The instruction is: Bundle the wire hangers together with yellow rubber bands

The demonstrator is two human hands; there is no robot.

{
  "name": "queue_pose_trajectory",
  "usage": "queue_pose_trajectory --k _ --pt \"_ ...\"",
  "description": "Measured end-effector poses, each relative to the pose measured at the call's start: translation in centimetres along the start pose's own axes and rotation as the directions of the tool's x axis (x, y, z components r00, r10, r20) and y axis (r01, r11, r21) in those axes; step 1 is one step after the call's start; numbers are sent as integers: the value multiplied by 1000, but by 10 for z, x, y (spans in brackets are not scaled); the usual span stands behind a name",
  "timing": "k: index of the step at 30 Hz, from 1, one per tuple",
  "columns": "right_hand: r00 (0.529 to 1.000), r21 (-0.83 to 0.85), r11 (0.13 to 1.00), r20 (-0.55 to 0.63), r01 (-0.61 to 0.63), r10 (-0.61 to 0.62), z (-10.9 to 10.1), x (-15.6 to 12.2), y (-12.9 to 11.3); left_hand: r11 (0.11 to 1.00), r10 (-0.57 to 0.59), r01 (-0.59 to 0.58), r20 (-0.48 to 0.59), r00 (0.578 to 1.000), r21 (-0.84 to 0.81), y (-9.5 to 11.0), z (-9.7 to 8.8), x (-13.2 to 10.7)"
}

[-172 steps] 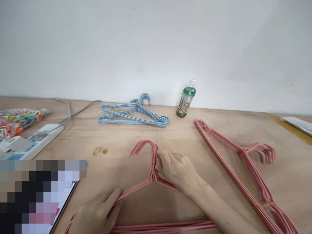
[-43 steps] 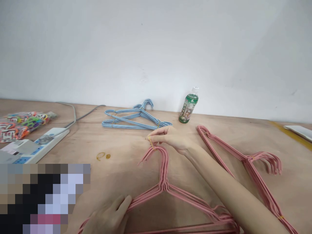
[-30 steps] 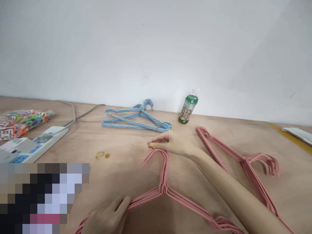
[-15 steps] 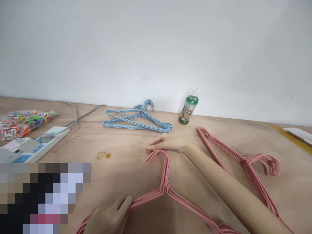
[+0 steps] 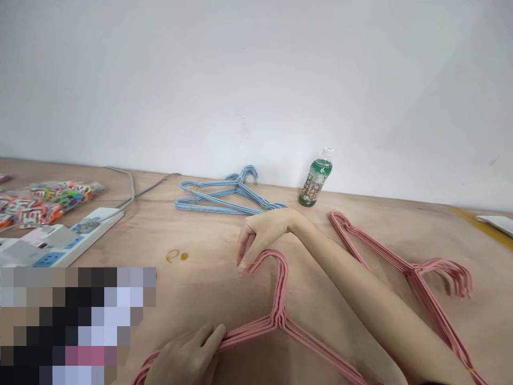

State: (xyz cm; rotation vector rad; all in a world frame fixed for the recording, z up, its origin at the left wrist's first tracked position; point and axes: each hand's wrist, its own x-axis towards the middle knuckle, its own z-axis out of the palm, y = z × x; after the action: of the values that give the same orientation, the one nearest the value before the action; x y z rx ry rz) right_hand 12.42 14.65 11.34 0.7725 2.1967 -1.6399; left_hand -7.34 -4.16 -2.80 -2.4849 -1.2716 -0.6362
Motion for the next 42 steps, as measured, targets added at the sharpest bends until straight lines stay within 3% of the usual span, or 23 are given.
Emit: queue_pose_trajectory --k 7,11,14,18,22,27,33,38,41,42 --pt "997 -324 946 -83 -34 7 10 2 -15 1000 -25 24 96 995 10 1 -2 2" --pt "995 -451 891 -99 -47 3 27 19 -21 1000 -24 26 154 988 -8 2 1 -2" --pt "985 -559 829 -147 -6 -92 40 41 -18 999 -2 11 230 973 -41 6 6 -5" --pt "931 -656 753 -240 52 -274 43 66 -12 998 30 -11 296 955 -67 10 7 -5" --pt "892 -629 773 -301 80 -337 31 80 -20 996 35 -4 365 930 -87 10 2 -1" --pt "866 -504 859 -384 92 -319 14 109 -29 994 16 22 350 937 -104 10 5 -3" --pt "877 -379 912 -372 156 -304 16 146 -25 990 1 53 377 926 -133 10 3 -2" --pt "895 -291 934 -329 208 -302 12 123 -30 989 1 60 409 913 -135 10 0 0" --pt "865 -334 924 -390 185 -314 15 76 -39 991 0 55 407 914 -124 9 1 -1" --pt "837 -451 882 -424 135 -345 20 55 -43 992 -2 53 400 917 -117 8 2 -2"
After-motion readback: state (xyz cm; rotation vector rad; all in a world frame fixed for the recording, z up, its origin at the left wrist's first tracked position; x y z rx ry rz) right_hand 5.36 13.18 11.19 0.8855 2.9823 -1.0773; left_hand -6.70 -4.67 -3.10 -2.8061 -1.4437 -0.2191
